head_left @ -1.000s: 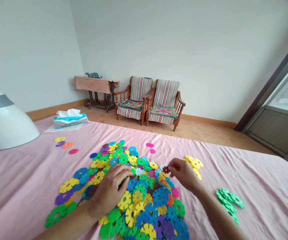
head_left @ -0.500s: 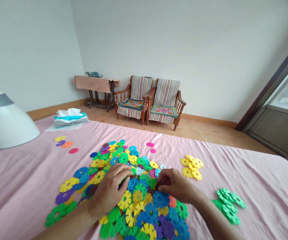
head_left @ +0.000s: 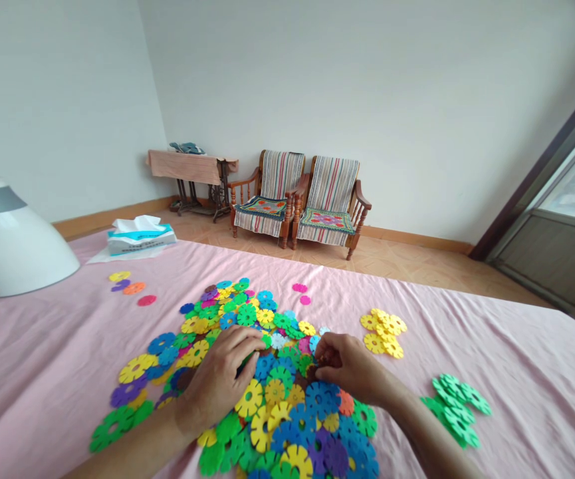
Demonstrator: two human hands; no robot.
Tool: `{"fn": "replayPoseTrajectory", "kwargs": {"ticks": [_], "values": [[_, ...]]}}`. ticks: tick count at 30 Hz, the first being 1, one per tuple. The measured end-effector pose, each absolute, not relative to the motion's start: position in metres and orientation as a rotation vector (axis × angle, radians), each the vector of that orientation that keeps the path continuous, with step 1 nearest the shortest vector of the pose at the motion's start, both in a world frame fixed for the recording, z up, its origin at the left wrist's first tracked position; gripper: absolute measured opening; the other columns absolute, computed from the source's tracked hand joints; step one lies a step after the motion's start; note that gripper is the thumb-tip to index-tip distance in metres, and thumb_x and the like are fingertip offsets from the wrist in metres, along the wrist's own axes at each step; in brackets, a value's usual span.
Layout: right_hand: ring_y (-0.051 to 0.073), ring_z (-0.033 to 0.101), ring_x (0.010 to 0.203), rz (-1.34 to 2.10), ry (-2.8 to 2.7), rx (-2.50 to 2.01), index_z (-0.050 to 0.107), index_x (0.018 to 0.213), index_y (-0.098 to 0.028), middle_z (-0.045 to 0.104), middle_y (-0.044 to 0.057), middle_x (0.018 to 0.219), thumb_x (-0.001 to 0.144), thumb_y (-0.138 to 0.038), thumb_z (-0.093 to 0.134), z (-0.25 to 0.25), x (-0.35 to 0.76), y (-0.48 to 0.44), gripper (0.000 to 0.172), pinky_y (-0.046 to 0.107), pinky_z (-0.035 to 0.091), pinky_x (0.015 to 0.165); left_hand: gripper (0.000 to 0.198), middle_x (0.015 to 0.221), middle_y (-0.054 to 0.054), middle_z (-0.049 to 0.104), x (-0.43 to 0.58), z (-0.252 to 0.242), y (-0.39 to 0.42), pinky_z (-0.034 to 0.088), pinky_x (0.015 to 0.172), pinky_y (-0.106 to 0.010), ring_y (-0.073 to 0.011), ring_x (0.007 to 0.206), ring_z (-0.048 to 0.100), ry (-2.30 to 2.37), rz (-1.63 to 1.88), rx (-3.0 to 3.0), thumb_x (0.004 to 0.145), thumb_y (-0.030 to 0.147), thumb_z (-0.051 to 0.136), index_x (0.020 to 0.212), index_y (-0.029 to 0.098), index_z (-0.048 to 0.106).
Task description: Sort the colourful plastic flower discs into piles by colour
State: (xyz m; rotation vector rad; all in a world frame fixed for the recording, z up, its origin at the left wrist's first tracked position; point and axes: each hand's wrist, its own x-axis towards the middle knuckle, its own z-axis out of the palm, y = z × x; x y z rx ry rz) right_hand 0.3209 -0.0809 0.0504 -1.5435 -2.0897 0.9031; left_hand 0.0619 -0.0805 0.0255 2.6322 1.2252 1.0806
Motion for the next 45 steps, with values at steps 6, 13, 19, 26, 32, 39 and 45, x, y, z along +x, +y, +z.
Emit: {"fn": "replayPoseTrajectory", "kwargs": {"ticks": [6,13,19,26,32,39,45], "values": [[0.011,0.051,0.063,0.829,-2.151,-1.625,0.059,0.073,-0.018,0.061,-0.002,0.068,0.063,-0.015,0.063,0.047,0.316,-0.085,0.012,0.021,0.030,0.054,0.018,0.099,-0.004,0.062,0.061,0.024,-0.080,0.046,0.088,-0.035,-0.0185,0.098,0.057,1.229,1.087,2.628,0.089,0.011,0.047,0.097,0.021,0.061],[0.014,0.053,0.069,0.580,-2.199,-1.718,0.054,0.071,-0.018,0.063,0.002,0.075,0.065,-0.012,0.058,0.043,0.309,-0.092,0.010,0.023,0.025,0.057,0.019,0.100,-0.004,0.062,0.061,0.024,-0.081,0.046,0.088,-0.035,-0.0187,0.098,0.057,1.236,1.065,2.626,0.090,0.012,0.046,0.097,0.022,0.061],[0.013,0.053,0.065,0.611,-2.084,-1.676,0.051,0.069,-0.019,0.061,-0.001,0.068,0.065,-0.010,0.057,0.039,0.307,-0.087,0.012,0.021,0.027,0.056,0.020,0.100,-0.004,0.062,0.061,0.025,-0.081,0.047,0.088,-0.035,-0.0189,0.099,0.057,1.235,1.071,2.625,0.089,0.012,0.047,0.098,0.021,0.061],[0.011,0.052,0.060,0.668,-2.045,-1.703,0.051,0.065,-0.019,0.060,-0.002,0.063,0.065,-0.010,0.058,0.041,0.312,-0.083,0.011,0.021,0.028,0.054,0.021,0.100,-0.005,0.063,0.062,0.026,-0.081,0.048,0.088,-0.035,-0.0193,0.098,0.058,1.250,1.083,2.628,0.089,0.012,0.047,0.097,0.022,0.063],[0.010,0.050,0.055,0.821,-1.997,-1.609,0.055,0.063,-0.019,0.056,-0.004,0.056,0.068,-0.023,0.064,0.057,0.340,-0.061,0.011,0.020,0.031,0.049,0.020,0.099,-0.004,0.063,0.062,0.027,-0.082,0.049,0.087,-0.035,-0.0190,0.097,0.059,1.241,1.100,2.626,0.087,0.011,0.048,0.095,0.022,0.063],[0.011,0.057,0.052,0.682,-1.572,-1.750,0.055,0.064,-0.019,0.060,-0.001,0.059,0.071,-0.033,0.064,0.030,0.363,0.025,0.018,0.022,0.041,0.050,0.020,0.100,-0.005,0.062,0.061,0.026,-0.083,0.048,0.088,-0.035,-0.0192,0.098,0.058,1.242,1.091,2.606,0.089,0.011,0.047,0.096,0.022,0.062],[0.014,0.059,0.054,0.568,-1.489,-1.903,0.058,0.066,-0.017,0.062,0.001,0.055,0.072,-0.027,0.064,0.007,0.370,0.082,0.013,0.022,0.038,0.049,0.021,0.099,-0.005,0.062,0.062,0.028,-0.084,0.049,0.087,-0.035,-0.0193,0.097,0.058,1.240,1.086,2.599,0.088,0.009,0.047,0.096,0.021,0.062]]}}
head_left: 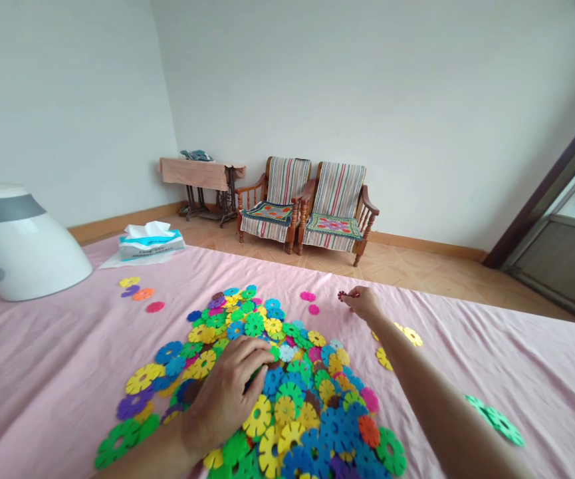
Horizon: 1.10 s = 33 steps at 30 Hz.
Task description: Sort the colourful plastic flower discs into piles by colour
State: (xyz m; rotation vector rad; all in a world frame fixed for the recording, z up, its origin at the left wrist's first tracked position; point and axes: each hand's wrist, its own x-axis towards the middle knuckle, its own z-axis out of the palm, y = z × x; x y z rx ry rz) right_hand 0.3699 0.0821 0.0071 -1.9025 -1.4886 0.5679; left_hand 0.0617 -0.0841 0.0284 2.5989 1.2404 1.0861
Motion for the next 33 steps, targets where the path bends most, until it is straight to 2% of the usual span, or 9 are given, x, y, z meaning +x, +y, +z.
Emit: {"fn": "replayPoseTrajectory", "kwargs": {"ticks": [6,9,12,15,19,22,28,33], "values": [[0.016,0.057,0.051,0.534,-1.536,-1.976,0.058,0.056,-0.018,0.058,0.002,0.047,0.066,-0.026,0.070,0.005,0.373,0.099,0.017,0.024,0.037,0.049,0.022,0.098,-0.005,0.063,0.063,0.031,-0.084,0.049,0.086,-0.036,-0.0197,0.096,0.058,1.229,1.078,2.610,0.086,0.008,0.047,0.096,0.022,0.061],[0.017,0.060,0.059,0.472,-1.550,-1.979,0.061,0.058,-0.017,0.062,0.004,0.054,0.064,-0.026,0.073,0.010,0.378,0.097,0.016,0.024,0.040,0.052,0.021,0.099,-0.005,0.063,0.063,0.031,-0.084,0.049,0.086,-0.036,-0.0199,0.096,0.058,1.244,1.068,2.610,0.087,0.009,0.047,0.096,0.022,0.061],[0.020,0.063,0.070,0.375,-1.561,-1.958,0.067,0.073,-0.015,0.067,0.007,0.068,0.066,-0.020,0.068,0.015,0.380,0.090,0.009,0.027,0.044,0.060,0.020,0.099,-0.005,0.063,0.063,0.030,-0.083,0.049,0.086,-0.036,-0.0200,0.096,0.058,1.250,1.068,2.606,0.088,0.011,0.047,0.096,0.022,0.062],[0.020,0.064,0.077,0.361,-1.674,-1.863,0.070,0.083,-0.015,0.070,0.007,0.078,0.070,-0.012,0.057,0.017,0.370,0.075,0.019,0.028,0.046,0.066,0.021,0.099,-0.005,0.063,0.062,0.030,-0.084,0.049,0.086,-0.036,-0.0199,0.097,0.058,1.238,1.084,2.606,0.087,0.009,0.046,0.096,0.021,0.062],[0.016,0.065,0.081,0.443,-1.969,-1.652,0.073,0.078,-0.019,0.072,0.003,0.081,0.069,-0.002,0.046,0.016,0.341,0.050,0.033,0.024,0.046,0.074,0.022,0.099,-0.005,0.063,0.063,0.031,-0.084,0.050,0.086,-0.037,-0.0199,0.096,0.058,1.230,1.086,2.608,0.087,0.008,0.046,0.096,0.021,0.062],[0.017,0.064,0.089,0.434,-2.111,-1.564,0.074,0.078,-0.017,0.072,0.005,0.087,0.068,0.000,0.045,0.012,0.320,0.038,0.035,0.026,0.043,0.083,0.022,0.099,-0.005,0.063,0.063,0.032,-0.084,0.050,0.086,-0.037,-0.0197,0.096,0.058,1.229,1.088,2.615,0.086,0.008,0.046,0.096,0.021,0.062],[0.021,0.056,0.108,0.371,-2.198,-1.534,0.069,0.108,-0.015,0.065,0.011,0.115,0.069,0.005,0.042,0.008,0.303,0.041,0.051,0.029,0.038,0.093,0.022,0.099,-0.006,0.063,0.062,0.031,-0.084,0.050,0.087,-0.036,-0.0199,0.097,0.058,1.240,1.077,2.617,0.087,0.009,0.047,0.097,0.022,0.062],[0.025,0.052,0.114,0.391,-2.207,-1.531,0.064,0.118,-0.018,0.060,0.011,0.126,0.076,0.000,0.044,0.007,0.300,0.043,0.049,0.035,0.038,0.096,0.022,0.098,-0.004,0.063,0.063,0.032,-0.085,0.050,0.087,-0.036,-0.0194,0.096,0.059,1.245,1.081,2.611,0.086,0.009,0.047,0.096,0.022,0.063]]}}
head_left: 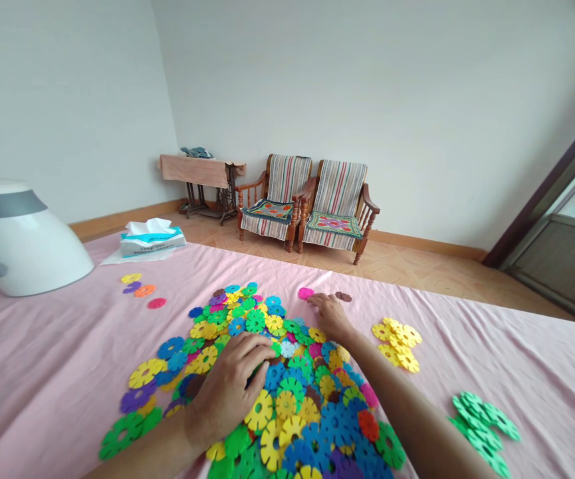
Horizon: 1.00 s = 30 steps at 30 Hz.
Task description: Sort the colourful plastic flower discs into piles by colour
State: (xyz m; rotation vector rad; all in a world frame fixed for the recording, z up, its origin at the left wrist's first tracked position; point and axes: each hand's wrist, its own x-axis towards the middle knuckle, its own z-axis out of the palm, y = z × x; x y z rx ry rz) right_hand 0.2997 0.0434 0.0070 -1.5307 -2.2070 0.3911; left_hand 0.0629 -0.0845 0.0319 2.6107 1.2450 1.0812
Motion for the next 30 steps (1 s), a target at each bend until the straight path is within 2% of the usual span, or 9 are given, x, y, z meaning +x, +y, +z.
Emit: {"fn": "replayPoseTrajectory", "kwargs": {"ticks": [4,8,11,14,17,24,30], "values": [[0.020,0.056,0.111,0.464,-2.169,-1.494,0.064,0.116,-0.017,0.062,0.009,0.124,0.077,0.001,0.042,0.012,0.305,0.029,0.048,0.030,0.041,0.094,0.021,0.099,-0.004,0.063,0.063,0.032,-0.085,0.049,0.087,-0.035,-0.0193,0.097,0.058,1.243,1.085,2.607,0.086,0.009,0.048,0.095,0.022,0.062],[0.015,0.066,0.086,0.540,-2.081,-1.494,0.066,0.107,-0.014,0.072,0.007,0.096,0.082,-0.007,0.040,0.026,0.317,-0.004,0.037,0.024,0.047,0.077,0.021,0.098,-0.004,0.063,0.062,0.030,-0.085,0.049,0.086,-0.035,-0.0196,0.096,0.058,1.251,1.088,2.610,0.086,0.009,0.048,0.095,0.022,0.063],[0.014,0.063,0.070,0.629,-2.051,-1.493,0.068,0.088,-0.017,0.070,0.002,0.076,0.081,-0.016,0.047,0.038,0.324,-0.035,0.022,0.023,0.046,0.064,0.022,0.099,-0.004,0.063,0.063,0.029,-0.084,0.049,0.087,-0.034,-0.0193,0.096,0.058,1.253,1.084,2.613,0.087,0.010,0.048,0.096,0.022,0.063],[0.013,0.058,0.063,0.712,-2.087,-1.477,0.065,0.078,-0.018,0.064,0.000,0.067,0.077,-0.016,0.052,0.047,0.327,-0.062,0.013,0.022,0.041,0.059,0.022,0.099,-0.004,0.063,0.064,0.030,-0.083,0.048,0.087,-0.034,-0.0194,0.097,0.058,1.249,1.085,2.618,0.086,0.009,0.048,0.096,0.022,0.064],[0.012,0.057,0.067,0.706,-2.099,-1.461,0.062,0.079,-0.018,0.062,-0.001,0.072,0.072,-0.014,0.056,0.048,0.325,-0.078,0.010,0.023,0.041,0.062,0.022,0.100,-0.004,0.063,0.063,0.030,-0.083,0.048,0.088,-0.034,-0.0193,0.097,0.058,1.247,1.078,2.624,0.087,0.010,0.048,0.097,0.022,0.064],[0.017,0.056,0.086,0.618,-2.129,-1.379,0.060,0.093,-0.020,0.058,0.003,0.093,0.071,-0.011,0.058,0.038,0.315,-0.084,0.024,0.027,0.041,0.076,0.021,0.103,-0.005,0.062,0.061,0.026,-0.082,0.046,0.091,-0.036,-0.0196,0.100,0.057,1.255,1.044,2.630,0.089,0.011,0.046,0.098,0.021,0.062],[0.014,0.053,0.075,0.647,-2.073,-1.420,0.054,0.079,-0.019,0.056,0.000,0.080,0.070,-0.009,0.059,0.034,0.311,-0.085,0.014,0.025,0.038,0.066,0.021,0.101,-0.004,0.062,0.062,0.026,-0.081,0.047,0.089,-0.035,-0.0195,0.100,0.057,1.245,1.060,2.622,0.089,0.012,0.046,0.099,0.022,0.062]]}}
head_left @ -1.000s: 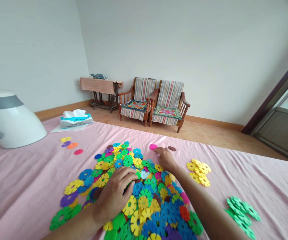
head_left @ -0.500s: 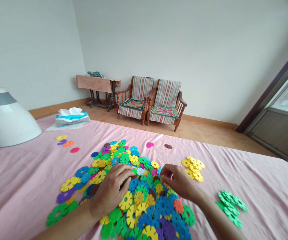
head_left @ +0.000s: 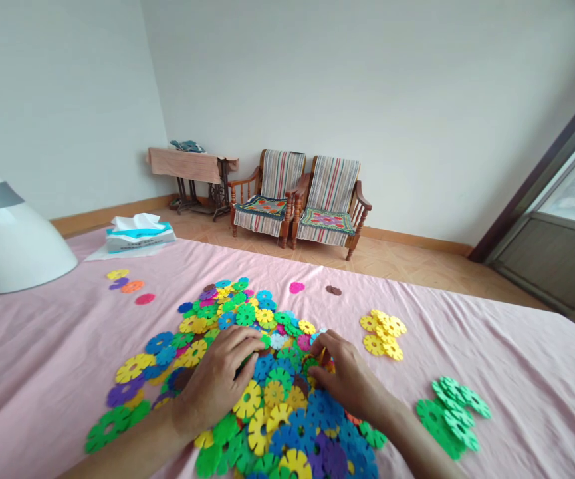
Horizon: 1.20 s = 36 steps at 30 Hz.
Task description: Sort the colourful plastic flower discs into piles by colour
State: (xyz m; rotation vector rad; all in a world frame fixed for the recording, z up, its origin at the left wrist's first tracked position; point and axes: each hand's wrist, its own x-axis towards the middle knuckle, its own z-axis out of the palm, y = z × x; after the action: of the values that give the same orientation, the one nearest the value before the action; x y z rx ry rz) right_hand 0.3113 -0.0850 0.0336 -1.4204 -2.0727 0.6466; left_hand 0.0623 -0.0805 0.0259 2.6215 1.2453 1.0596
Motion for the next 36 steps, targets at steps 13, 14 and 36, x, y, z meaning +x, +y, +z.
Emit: {"fn": "replayPoseTrajectory", "kwargs": {"ticks": [13,14,36], "values": [[0.007,0.037,0.050,1.022,-1.804,-1.437,0.050,0.069,-0.019,0.040,-0.008,0.054,0.070,-0.018,0.061,0.034,0.316,-0.077,0.012,0.020,0.025,0.046,0.021,0.103,-0.004,0.061,0.061,0.026,-0.082,0.046,0.090,-0.036,-0.0193,0.101,0.056,1.232,1.049,2.615,0.090,0.011,0.046,0.099,0.022,0.061],[0.007,0.036,0.049,1.053,-1.779,-1.435,0.050,0.069,-0.019,0.040,-0.008,0.053,0.072,-0.021,0.062,0.032,0.317,-0.076,0.012,0.020,0.026,0.046,0.021,0.102,-0.004,0.061,0.061,0.026,-0.082,0.046,0.090,-0.036,-0.0192,0.101,0.056,1.232,1.053,2.617,0.090,0.011,0.046,0.099,0.022,0.061],[0.011,0.054,0.057,0.624,-1.809,-1.548,0.061,0.080,-0.019,0.059,-0.001,0.070,0.075,-0.019,0.053,0.018,0.326,-0.070,0.010,0.022,0.038,0.053,0.021,0.101,-0.004,0.063,0.061,0.025,-0.081,0.049,0.089,-0.035,-0.0188,0.099,0.058,1.234,1.100,2.629,0.088,0.012,0.048,0.098,0.022,0.063]]}}
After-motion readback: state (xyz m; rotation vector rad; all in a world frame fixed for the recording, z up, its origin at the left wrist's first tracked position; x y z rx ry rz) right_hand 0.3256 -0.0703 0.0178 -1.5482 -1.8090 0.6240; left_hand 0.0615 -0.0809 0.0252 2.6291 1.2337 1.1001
